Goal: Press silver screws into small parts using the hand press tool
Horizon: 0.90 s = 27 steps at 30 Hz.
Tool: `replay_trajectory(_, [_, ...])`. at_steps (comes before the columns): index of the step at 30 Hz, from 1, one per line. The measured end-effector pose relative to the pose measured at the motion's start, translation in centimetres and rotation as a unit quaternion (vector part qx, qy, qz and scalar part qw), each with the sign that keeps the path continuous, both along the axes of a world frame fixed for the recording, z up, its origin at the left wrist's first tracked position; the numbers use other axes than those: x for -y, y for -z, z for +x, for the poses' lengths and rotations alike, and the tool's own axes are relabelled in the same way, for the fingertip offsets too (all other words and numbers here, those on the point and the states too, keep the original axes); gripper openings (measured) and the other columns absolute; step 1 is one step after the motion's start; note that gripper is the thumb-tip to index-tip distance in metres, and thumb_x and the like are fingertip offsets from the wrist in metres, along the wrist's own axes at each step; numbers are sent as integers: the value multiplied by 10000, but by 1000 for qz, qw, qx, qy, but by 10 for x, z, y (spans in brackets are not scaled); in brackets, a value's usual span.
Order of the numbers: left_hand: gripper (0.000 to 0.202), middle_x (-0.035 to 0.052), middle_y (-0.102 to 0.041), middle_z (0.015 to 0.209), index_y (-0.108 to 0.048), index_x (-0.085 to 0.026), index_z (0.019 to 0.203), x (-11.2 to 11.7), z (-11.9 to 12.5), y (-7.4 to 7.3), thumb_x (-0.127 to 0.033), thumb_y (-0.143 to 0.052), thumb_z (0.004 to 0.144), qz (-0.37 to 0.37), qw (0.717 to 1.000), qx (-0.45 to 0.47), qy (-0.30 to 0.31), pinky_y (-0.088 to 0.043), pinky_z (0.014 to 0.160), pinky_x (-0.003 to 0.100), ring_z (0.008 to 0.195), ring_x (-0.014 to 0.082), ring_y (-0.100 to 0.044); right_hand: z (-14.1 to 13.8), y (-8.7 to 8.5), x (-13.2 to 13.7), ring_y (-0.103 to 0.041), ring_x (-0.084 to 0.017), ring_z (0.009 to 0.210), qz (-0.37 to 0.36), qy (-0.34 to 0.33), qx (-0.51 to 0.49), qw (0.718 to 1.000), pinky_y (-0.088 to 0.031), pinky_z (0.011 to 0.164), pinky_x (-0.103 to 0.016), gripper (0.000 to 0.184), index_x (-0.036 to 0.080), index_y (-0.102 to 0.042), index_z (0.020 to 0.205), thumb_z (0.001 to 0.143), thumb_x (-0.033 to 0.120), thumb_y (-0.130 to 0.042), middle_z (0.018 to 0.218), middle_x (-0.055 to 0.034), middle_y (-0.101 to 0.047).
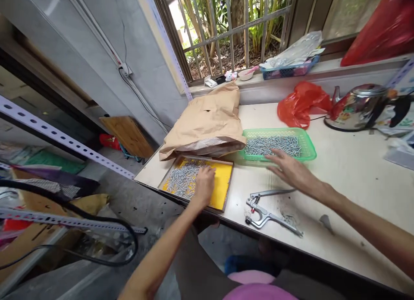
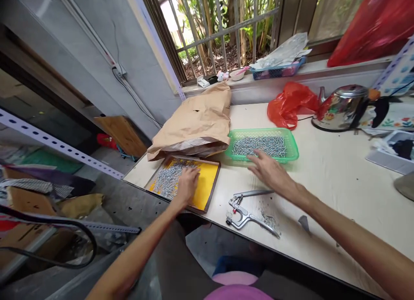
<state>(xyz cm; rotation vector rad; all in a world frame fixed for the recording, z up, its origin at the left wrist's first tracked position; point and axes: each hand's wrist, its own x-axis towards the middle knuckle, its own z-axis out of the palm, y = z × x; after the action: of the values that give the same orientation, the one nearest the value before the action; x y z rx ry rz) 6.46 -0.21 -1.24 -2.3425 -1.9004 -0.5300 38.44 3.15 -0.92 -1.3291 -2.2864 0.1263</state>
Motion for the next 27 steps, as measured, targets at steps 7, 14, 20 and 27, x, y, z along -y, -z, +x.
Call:
replay_trajectory(7, [284,132,-648,961,-713,-149,894,-41,-45,1,-182,-434,931,-121,983,-139,-13,-444,815,357,1025,275,-506,-3,38,123,-619,-223,909,-109,-77,-27,991,-538,786,-378,309,234,-654,1136,981,372,-425,1009,-94,-646])
replay_trajectory(14, [268,160,-651,977,-684,-127,829,-53,-33,-3,-38,-433,856,-141,980,-137,-1,-436,828,326,1030,260,-523,-6,61,147,-597,-249,866,-68,-17,3,998,-512,726,-415,270,250,-625,1157,965,268,-436,984,-102,-645])
replay_trajectory(20, [215,148,-675,935,-683,-130,809,-52,-23,-22,-86,-475,839,-120,988,-97,-10,-439,814,312,970,248,-570,-9,59,143,-561,-231,845,-60,-7,31,998,-457,715,-375,268,251,-637,1104,960,193,-419,943,-89,-626])
replay_trajectory(27, [260,6,-600,637,-655,-135,734,24,46,-23,-394,-660,736,-380,827,414,-33,-350,449,200,491,81,-477,-3,44,130,-518,-211,847,-88,-16,44,995,-381,736,-325,252,198,-666,1029,973,185,-421,892,-82,-601])
